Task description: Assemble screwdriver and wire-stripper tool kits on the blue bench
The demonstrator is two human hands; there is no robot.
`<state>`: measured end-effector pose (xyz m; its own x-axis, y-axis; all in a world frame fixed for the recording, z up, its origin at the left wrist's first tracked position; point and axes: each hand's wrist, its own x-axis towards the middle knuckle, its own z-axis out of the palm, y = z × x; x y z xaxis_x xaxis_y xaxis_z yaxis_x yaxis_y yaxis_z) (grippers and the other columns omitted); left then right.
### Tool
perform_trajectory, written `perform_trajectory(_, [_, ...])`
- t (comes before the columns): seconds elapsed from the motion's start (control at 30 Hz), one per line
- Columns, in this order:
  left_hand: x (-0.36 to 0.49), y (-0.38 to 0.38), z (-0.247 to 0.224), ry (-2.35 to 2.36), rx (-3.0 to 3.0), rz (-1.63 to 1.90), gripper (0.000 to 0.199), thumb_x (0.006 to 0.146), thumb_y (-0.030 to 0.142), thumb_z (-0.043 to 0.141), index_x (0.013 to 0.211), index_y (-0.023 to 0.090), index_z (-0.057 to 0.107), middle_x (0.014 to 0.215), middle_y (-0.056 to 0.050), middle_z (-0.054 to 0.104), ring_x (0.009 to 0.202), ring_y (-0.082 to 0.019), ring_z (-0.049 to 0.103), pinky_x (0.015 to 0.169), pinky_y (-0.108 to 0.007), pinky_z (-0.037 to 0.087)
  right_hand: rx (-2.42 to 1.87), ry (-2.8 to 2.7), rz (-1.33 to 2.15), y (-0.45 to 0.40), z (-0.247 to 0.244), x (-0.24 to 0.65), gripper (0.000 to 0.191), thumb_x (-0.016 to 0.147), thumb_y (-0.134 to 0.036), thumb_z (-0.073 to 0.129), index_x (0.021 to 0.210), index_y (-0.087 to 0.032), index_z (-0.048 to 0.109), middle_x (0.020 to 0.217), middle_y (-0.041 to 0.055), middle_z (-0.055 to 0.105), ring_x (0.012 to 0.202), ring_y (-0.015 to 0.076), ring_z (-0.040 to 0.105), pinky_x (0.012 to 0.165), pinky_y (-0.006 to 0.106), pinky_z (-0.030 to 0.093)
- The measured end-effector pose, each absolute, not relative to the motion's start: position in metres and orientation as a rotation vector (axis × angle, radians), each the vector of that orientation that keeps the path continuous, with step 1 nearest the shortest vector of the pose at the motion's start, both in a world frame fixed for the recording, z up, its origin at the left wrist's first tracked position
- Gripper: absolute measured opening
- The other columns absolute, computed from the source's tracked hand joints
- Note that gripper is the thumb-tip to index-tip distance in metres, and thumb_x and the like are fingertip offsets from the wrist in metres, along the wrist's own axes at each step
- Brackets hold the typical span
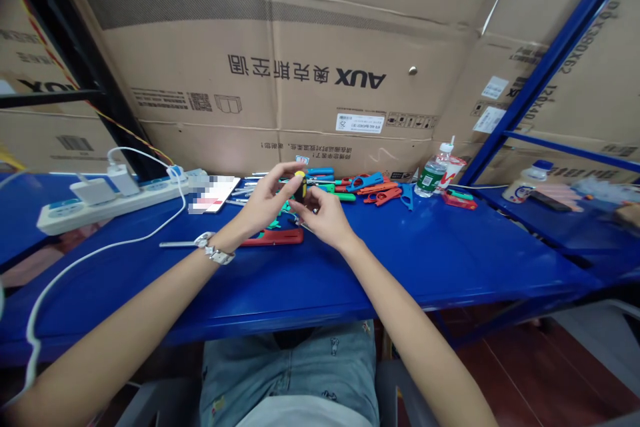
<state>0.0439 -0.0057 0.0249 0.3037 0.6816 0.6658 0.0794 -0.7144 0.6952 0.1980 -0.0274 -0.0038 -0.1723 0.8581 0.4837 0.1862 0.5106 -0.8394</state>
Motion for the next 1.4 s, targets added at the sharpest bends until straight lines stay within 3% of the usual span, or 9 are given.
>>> perform_trajectory(0.1, [0.042, -0.006, 0.026, 0.601, 2.043, 1.329, 0.025, 0.099, 0.043, 0.053, 0.108, 0.023, 0.065, 0.109, -0.009, 0.071, 0.107, -0.022, 0.066, 0.086, -0.037, 0.054, -0.879, -1.758, 0.84, -0.03, 0.001, 0.202, 0.035, 0.085, -0.055, 0.069, 0.087, -0.022, 0.06, 0.07, 0.0013, 0.062, 0.059, 0.017, 0.058, 0.057, 0.032, 0.049])
perform_trajectory(0.2, [0.046, -0.005, 0.025, 0.662, 2.011, 1.427, 0.018, 0.09, 0.04, 0.068, 0.096, 0.022, 0.065, 0.093, -0.005, 0.07, 0.092, -0.02, 0.067, 0.082, -0.037, 0.054, -0.885, -1.749, 0.736, -0.028, -0.003, 0.202, 0.03, 0.086, -0.05, 0.069, 0.091, -0.021, 0.06, 0.074, 0.0017, 0.063, 0.062, 0.0163, 0.057, 0.059, 0.031, 0.048])
perform_trajectory(0.33, [0.049, -0.004, 0.025, 0.74, 1.983, 1.561, 0.026, 0.081, 0.037, 0.079, 0.091, 0.023, 0.06, 0.093, -0.004, 0.069, 0.089, -0.018, 0.065, 0.084, -0.036, 0.053, -0.964, -1.621, 0.583, -0.022, -0.011, 0.198, 0.036, 0.077, -0.05, 0.077, 0.079, -0.022, 0.055, 0.065, -0.0016, 0.055, 0.059, 0.0151, 0.051, 0.056, 0.03, 0.043])
perform_trajectory(0.5, [0.041, -0.005, 0.028, 0.648, 2.096, 1.417, 0.021, 0.096, 0.038, 0.06, 0.11, 0.023, 0.064, 0.116, -0.009, 0.07, 0.105, -0.02, 0.064, 0.09, -0.037, 0.051, -0.897, -1.72, 0.704, -0.025, -0.007, 0.199, 0.034, 0.085, -0.053, 0.069, 0.08, -0.021, 0.059, 0.072, 0.0018, 0.062, 0.061, 0.0158, 0.055, 0.06, 0.032, 0.046])
perform_trajectory(0.73, [0.046, -0.005, 0.027, 0.741, 2.008, 1.526, 0.027, 0.082, 0.038, 0.078, 0.093, 0.022, 0.059, 0.093, -0.004, 0.068, 0.089, -0.019, 0.064, 0.08, -0.035, 0.051, -0.956, -1.701, 0.637, -0.024, -0.011, 0.198, 0.033, 0.083, -0.052, 0.073, 0.085, -0.021, 0.06, 0.071, 0.0013, 0.063, 0.061, 0.0164, 0.056, 0.057, 0.031, 0.045])
perform_trajectory(0.83, [0.044, -0.004, 0.027, 0.779, 1.993, 1.56, 0.021, 0.089, 0.038, 0.07, 0.097, 0.022, 0.058, 0.098, -0.006, 0.069, 0.092, -0.018, 0.064, 0.079, -0.033, 0.051, -0.957, -1.666, 0.651, -0.023, -0.012, 0.198, 0.038, 0.081, -0.055, 0.074, 0.076, -0.022, 0.055, 0.068, 0.0011, 0.062, 0.059, 0.0162, 0.056, 0.057, 0.031, 0.046])
perform_trajectory(0.93, [0.03, 0.0, 0.023, 0.82, 2.098, 1.572, 0.013, 0.097, 0.034, 0.057, 0.093, 0.022, 0.06, 0.092, -0.005, 0.069, 0.086, -0.017, 0.063, 0.077, -0.032, 0.05, -0.927, -1.656, 0.735, -0.024, -0.011, 0.2, 0.037, 0.083, -0.056, 0.071, 0.083, -0.021, 0.059, 0.076, 0.0036, 0.068, 0.061, 0.0172, 0.061, 0.059, 0.032, 0.05])
perform_trajectory(1.17, [0.001, 0.005, -0.004, 0.705, 2.522, 0.785, 0.008, 0.088, 0.026, 0.065, 0.086, 0.021, 0.071, 0.082, -0.003, 0.073, 0.073, -0.019, 0.066, 0.071, -0.032, 0.05, -0.925, -1.654, 0.821, -0.024, -0.01, 0.204, 0.039, 0.085, -0.058, 0.066, 0.094, -0.02, 0.061, 0.079, 0.0044, 0.07, 0.061, 0.0178, 0.065, 0.055, 0.031, 0.051])
perform_trajectory(1.4, [0.011, 0.005, -0.014, 0.73, 2.584, 0.73, 0.008, 0.087, 0.022, 0.065, 0.087, 0.021, 0.073, 0.086, -0.005, 0.075, 0.074, -0.02, 0.068, 0.07, -0.031, 0.049, -0.938, -1.544, 0.812, -0.024, -0.007, 0.203, 0.05, 0.08, -0.068, 0.067, 0.094, -0.021, 0.059, 0.08, 0.0043, 0.07, 0.057, 0.0176, 0.065, 0.049, 0.029, 0.048])
